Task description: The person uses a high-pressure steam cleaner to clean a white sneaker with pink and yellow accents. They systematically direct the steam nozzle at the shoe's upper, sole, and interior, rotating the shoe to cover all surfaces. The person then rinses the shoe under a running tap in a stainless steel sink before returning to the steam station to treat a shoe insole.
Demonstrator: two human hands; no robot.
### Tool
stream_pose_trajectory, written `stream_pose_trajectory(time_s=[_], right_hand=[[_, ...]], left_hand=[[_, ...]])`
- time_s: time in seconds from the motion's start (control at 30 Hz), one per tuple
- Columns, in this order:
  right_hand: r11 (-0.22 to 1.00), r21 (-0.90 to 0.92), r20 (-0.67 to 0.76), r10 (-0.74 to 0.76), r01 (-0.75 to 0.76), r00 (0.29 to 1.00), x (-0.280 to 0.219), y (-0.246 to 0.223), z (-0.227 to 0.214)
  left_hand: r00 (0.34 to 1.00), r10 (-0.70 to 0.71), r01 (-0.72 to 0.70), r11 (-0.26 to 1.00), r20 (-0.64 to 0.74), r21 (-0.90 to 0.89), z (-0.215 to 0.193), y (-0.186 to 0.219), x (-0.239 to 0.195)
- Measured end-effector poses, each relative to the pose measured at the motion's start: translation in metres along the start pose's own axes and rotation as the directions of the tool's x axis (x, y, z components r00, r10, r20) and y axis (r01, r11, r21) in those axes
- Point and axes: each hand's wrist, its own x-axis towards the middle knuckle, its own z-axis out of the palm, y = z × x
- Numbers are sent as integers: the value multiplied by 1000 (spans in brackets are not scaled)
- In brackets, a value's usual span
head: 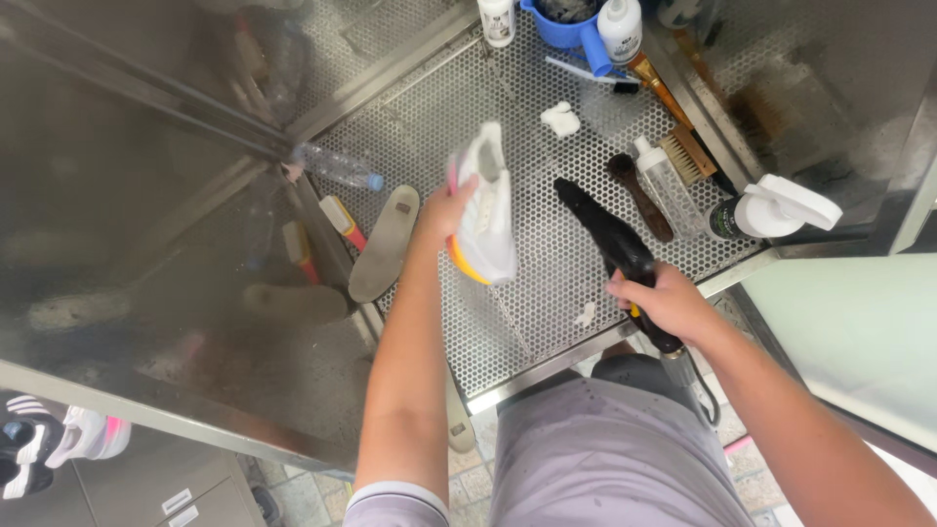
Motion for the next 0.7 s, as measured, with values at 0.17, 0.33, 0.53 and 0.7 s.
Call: stream_pose_trajectory(time_s=[0.17,0.33,0.53,0.7], right_hand=[[1000,-9,-47,6,-6,999,-12,12,-16],[996,5,-80,93,-93,992,-17,12,-21],[996,-35,-50,83,-85,995,-12,20,-17],[992,-103,-28,74,-77,997,-8,26,-15]], left_hand=[[992,-46,60,991,115,-122,-6,-41,0],[944,236,-123,900,-230,419,16,-49,-20],[844,271,-131,941,-463,311,32,-11,-47],[804,389,-189,885,-450,426,26,-12,-32]])
